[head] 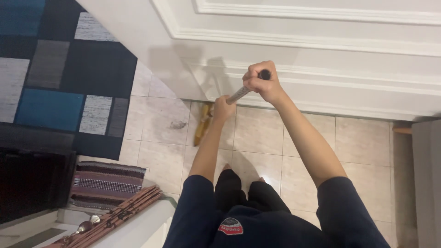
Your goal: Sweeping a tiled floor and rugs using a broom and folding a small rug.
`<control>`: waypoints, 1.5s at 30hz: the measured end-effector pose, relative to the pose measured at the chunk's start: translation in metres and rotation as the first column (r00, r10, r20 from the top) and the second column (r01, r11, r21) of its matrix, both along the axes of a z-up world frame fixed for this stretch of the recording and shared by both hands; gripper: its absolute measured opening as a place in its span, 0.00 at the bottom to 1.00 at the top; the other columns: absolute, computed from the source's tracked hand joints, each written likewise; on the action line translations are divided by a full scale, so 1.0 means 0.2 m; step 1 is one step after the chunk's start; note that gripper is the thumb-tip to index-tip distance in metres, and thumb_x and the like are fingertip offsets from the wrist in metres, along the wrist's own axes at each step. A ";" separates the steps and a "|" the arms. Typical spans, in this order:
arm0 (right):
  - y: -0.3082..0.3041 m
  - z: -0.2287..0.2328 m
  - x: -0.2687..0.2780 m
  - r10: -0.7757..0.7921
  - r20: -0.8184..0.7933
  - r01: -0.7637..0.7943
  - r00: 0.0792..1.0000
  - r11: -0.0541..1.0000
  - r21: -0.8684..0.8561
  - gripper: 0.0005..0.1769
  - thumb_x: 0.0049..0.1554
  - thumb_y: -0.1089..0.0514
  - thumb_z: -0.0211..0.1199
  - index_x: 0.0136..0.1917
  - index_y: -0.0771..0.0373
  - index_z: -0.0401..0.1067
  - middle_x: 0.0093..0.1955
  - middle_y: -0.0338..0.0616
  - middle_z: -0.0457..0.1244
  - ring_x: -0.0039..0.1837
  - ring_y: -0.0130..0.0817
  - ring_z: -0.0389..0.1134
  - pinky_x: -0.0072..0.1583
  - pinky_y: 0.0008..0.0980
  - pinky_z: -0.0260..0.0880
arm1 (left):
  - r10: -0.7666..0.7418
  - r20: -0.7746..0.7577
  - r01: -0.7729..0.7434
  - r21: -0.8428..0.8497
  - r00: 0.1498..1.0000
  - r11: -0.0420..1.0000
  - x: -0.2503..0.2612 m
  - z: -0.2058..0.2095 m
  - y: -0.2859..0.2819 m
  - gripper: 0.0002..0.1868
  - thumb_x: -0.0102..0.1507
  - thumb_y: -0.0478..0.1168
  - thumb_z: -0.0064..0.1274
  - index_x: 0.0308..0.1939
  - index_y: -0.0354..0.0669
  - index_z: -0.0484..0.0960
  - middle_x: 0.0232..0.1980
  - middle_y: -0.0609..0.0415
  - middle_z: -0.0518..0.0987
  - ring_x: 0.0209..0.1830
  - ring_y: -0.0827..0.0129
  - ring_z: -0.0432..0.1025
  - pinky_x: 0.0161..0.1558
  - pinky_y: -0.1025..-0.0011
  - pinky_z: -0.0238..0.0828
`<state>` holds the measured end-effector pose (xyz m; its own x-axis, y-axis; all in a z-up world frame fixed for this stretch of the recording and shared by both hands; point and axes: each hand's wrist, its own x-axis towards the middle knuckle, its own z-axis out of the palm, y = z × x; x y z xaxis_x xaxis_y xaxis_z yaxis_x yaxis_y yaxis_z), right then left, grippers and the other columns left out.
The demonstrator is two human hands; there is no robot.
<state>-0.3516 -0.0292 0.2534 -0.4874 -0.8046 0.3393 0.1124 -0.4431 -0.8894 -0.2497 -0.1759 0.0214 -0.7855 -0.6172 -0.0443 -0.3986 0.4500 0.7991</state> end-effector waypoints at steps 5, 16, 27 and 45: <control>0.01 0.20 0.07 -0.033 0.074 0.038 0.997 0.997 -0.072 0.19 0.45 0.77 0.52 0.24 0.62 0.48 0.24 0.38 0.47 0.29 0.26 0.47 0.35 0.31 0.43 | -0.045 -0.149 0.045 -0.003 0.988 0.999 0.07 0.15 -0.04 0.10 0.56 0.42 0.59 0.34 0.38 0.83 0.30 0.37 0.80 0.36 0.44 0.77 0.38 0.55 0.71; -0.17 0.25 0.21 0.008 -0.295 0.051 0.955 0.980 0.191 0.20 0.51 0.72 0.64 0.27 0.64 0.56 0.27 0.33 0.53 0.33 0.21 0.51 0.35 0.28 0.48 | -0.262 -0.085 0.275 0.356 0.961 0.893 -0.03 0.06 0.29 0.22 0.68 0.48 0.59 0.36 0.27 0.82 0.30 0.38 0.80 0.33 0.57 0.73 0.38 0.56 0.71; -0.55 0.04 0.28 0.025 -0.050 -0.023 0.998 0.998 0.055 0.22 0.50 0.74 0.60 0.28 0.63 0.49 0.29 0.33 0.49 0.33 0.23 0.47 0.36 0.30 0.45 | -0.155 -0.073 0.167 0.195 0.985 0.967 0.16 -0.12 -0.38 0.13 0.62 0.44 0.55 0.39 0.35 0.83 0.33 0.42 0.83 0.36 0.56 0.79 0.41 0.59 0.71; -0.99 0.57 -0.10 0.729 -0.170 -0.723 0.663 0.683 0.107 0.21 0.59 0.62 0.64 0.27 0.65 0.61 0.24 0.35 0.55 0.28 0.22 0.52 0.32 0.27 0.46 | 0.105 -0.262 0.012 0.411 0.959 0.911 0.12 0.23 -0.60 0.16 0.61 0.44 0.63 0.25 0.40 0.75 0.23 0.66 0.66 0.24 0.80 0.59 0.27 0.68 0.56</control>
<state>-0.3723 -0.2272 0.3669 0.3245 -0.8868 0.3290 0.2217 -0.2668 -0.9379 -0.2264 -0.2950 0.0677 -0.7736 -0.6277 -0.0870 -0.1516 0.0501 0.9872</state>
